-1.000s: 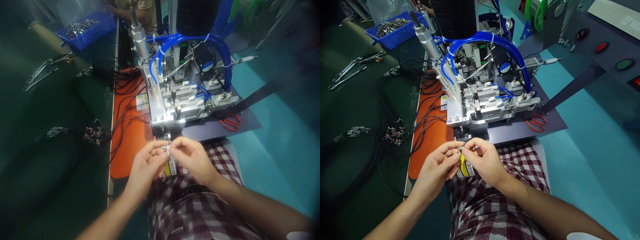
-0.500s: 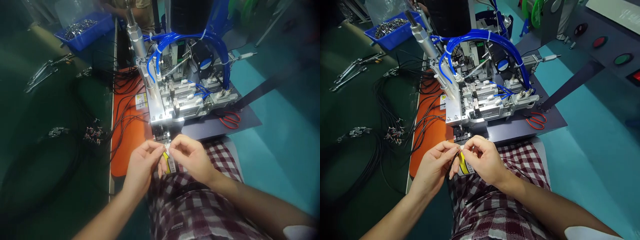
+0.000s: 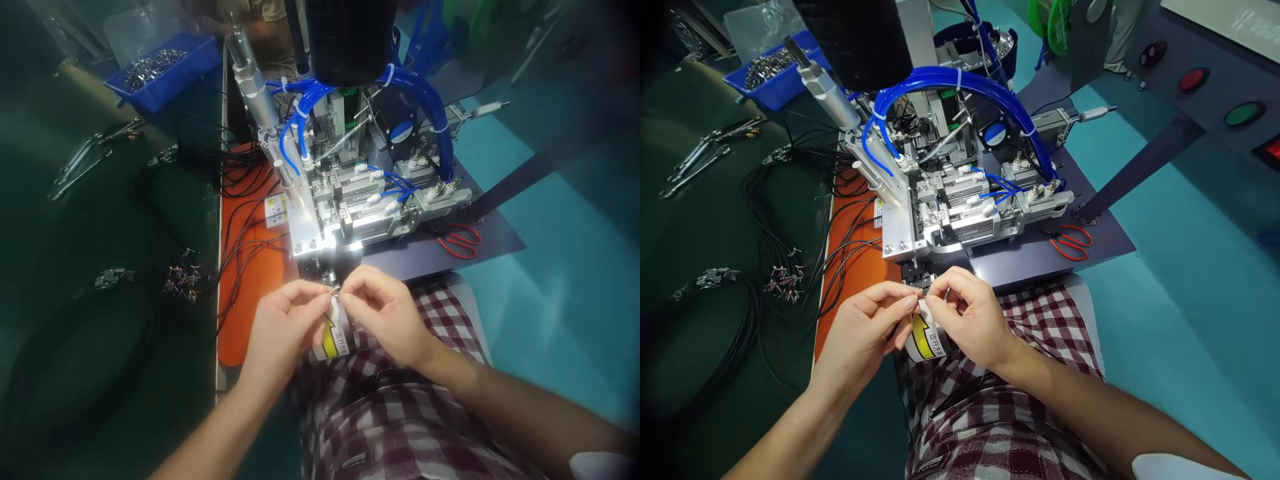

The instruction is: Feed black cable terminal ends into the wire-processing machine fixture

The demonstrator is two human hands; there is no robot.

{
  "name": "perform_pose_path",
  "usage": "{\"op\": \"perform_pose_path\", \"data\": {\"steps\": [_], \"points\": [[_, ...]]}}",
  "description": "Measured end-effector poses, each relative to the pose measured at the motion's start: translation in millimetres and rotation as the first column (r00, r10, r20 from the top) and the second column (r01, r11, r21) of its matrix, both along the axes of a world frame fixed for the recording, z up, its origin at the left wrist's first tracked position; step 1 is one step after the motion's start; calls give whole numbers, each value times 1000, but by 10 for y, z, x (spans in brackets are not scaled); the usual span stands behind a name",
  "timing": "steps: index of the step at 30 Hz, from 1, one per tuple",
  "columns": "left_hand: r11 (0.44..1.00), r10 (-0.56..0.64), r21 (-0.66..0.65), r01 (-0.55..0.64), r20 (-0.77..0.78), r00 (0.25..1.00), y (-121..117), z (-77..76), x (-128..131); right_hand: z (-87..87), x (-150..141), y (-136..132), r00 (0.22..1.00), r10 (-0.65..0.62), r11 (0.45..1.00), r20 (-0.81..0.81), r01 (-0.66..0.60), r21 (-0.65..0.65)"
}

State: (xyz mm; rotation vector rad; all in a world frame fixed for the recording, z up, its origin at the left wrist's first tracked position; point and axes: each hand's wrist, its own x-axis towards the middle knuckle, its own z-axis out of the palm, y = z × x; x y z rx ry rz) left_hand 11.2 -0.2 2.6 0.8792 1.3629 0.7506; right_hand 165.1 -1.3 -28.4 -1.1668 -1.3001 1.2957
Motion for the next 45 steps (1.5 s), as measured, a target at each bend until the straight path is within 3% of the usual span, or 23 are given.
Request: {"op": "perform_pose_path", "data": {"steps": [2, 4, 8, 10, 17, 22, 30, 45], "points": [[991, 76, 119, -60, -135, 988, -22, -18, 38, -14, -28, -3, 998, 9, 990, -61, -17, -140], [987, 99, 146, -75, -171, 980, -22, -42, 49, -41, -55, -4, 997, 0, 977, -73, -15, -211], [994, 31, -105, -20, 102, 994, 49, -102, -7, -95, -80, 8, 999, 19, 972, -43, -28, -235], [987, 56, -158, -26, 191, 980, 81, -126, -43, -99, -80, 17, 997, 38, 960, -70, -56, -275], [974, 73, -228, -11, 266, 961, 95, -134, -94, -30, 9, 118, 983, 183, 951, -36, -186, -248], [976, 60, -219, 1, 271, 961, 101, -118, -82, 19, 34, 203, 988, 92, 938, -125, -128, -321], [979, 45, -201, 16, 294, 955, 69, -131, -92, 21, -27, 232, 946, 65, 895, -316, -196, -401], [987, 9, -153, 42, 315, 949, 43, -72, -75, -13, 43, 195, 954, 92, 895, -287, -205, -396]]}}
